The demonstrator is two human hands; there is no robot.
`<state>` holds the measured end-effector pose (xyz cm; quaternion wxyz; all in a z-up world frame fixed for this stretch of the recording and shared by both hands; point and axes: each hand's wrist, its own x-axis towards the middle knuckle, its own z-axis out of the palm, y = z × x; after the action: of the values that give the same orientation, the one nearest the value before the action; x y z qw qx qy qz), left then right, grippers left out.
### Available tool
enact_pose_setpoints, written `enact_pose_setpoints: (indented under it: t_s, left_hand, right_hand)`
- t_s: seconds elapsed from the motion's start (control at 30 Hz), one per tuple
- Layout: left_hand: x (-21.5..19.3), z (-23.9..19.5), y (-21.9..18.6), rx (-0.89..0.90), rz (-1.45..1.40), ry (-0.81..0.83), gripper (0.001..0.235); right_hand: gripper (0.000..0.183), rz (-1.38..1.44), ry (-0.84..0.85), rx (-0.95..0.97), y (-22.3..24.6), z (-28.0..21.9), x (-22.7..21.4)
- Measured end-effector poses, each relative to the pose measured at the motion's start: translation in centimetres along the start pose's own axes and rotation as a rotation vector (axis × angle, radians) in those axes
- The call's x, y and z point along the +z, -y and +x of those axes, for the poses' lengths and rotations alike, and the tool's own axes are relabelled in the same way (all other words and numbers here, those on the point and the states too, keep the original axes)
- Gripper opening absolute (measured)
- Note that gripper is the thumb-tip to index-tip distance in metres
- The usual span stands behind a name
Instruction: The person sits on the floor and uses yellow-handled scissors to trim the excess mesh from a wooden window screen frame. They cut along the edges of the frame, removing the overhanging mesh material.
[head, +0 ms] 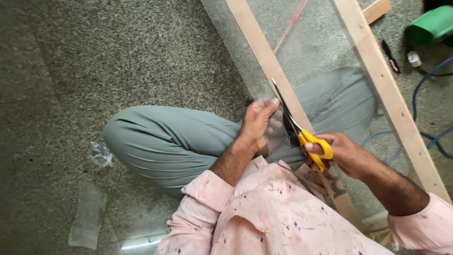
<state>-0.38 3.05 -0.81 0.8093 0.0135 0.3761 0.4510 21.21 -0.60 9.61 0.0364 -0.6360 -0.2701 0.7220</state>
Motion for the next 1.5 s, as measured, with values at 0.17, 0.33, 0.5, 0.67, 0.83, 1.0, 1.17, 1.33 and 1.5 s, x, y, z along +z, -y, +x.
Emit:
enact_pose_setpoints:
  t_s: [0.17,0.33,0.5,0.67,0.83,1.0,1.17,1.33,1.5]
  left_hand:
    - [-0.1,-0.4,0.0,0.066,0.009,0.051,0.011]
    - [0.1,-0.6,-0.3,0.078,0.033,0.07,0.012]
    - [0.0,-0.7,-0.2,0.078,0.022,0.071,0.012]
    - [-0.6,-0.5,-0.3,0.064,0.075,0.006,0.014]
    - [-1.9,-0.9,-1.1,-0.049,0.136,0.016,0.02]
    - [-1.3,0.0,-2.4,-0.143,0.131,0.023,0.023]
    - [-0.1,1.4,-2.4,-0.077,0.104,-0.031,0.026]
    - [-0.4,1.5,-1.5,0.066,0.077,0.011,0.024]
    - [-0.3,1.2,-1.6,0.093,0.098,0.013,0.022]
  right_hand:
    - [0.046,0.022,0.013,-0.014,0.5,0.7,0.0]
    - [0.047,-0.006,0.027,-0.074,0.6,0.9,0.0]
    - [0.045,-0.017,0.0,-0.083,0.1,1.3,0.1]
    - [0.04,0.044,0.001,-0.099,-0.3,1.8,-0.1]
    - [0.04,-0.016,0.009,-0.057,0.5,1.3,-0.2]
    - [0.044,-0.017,0.017,-0.033,1.5,1.1,0.1]
    - [0.044,-0.049,0.004,-0.056,1.8,1.0,0.4]
    - [0.047,-0.045,-0.006,-0.064,2.3,1.6,0.5]
    - [0.049,-0.053,-0.002,-0.102,3.5,2.2,0.6]
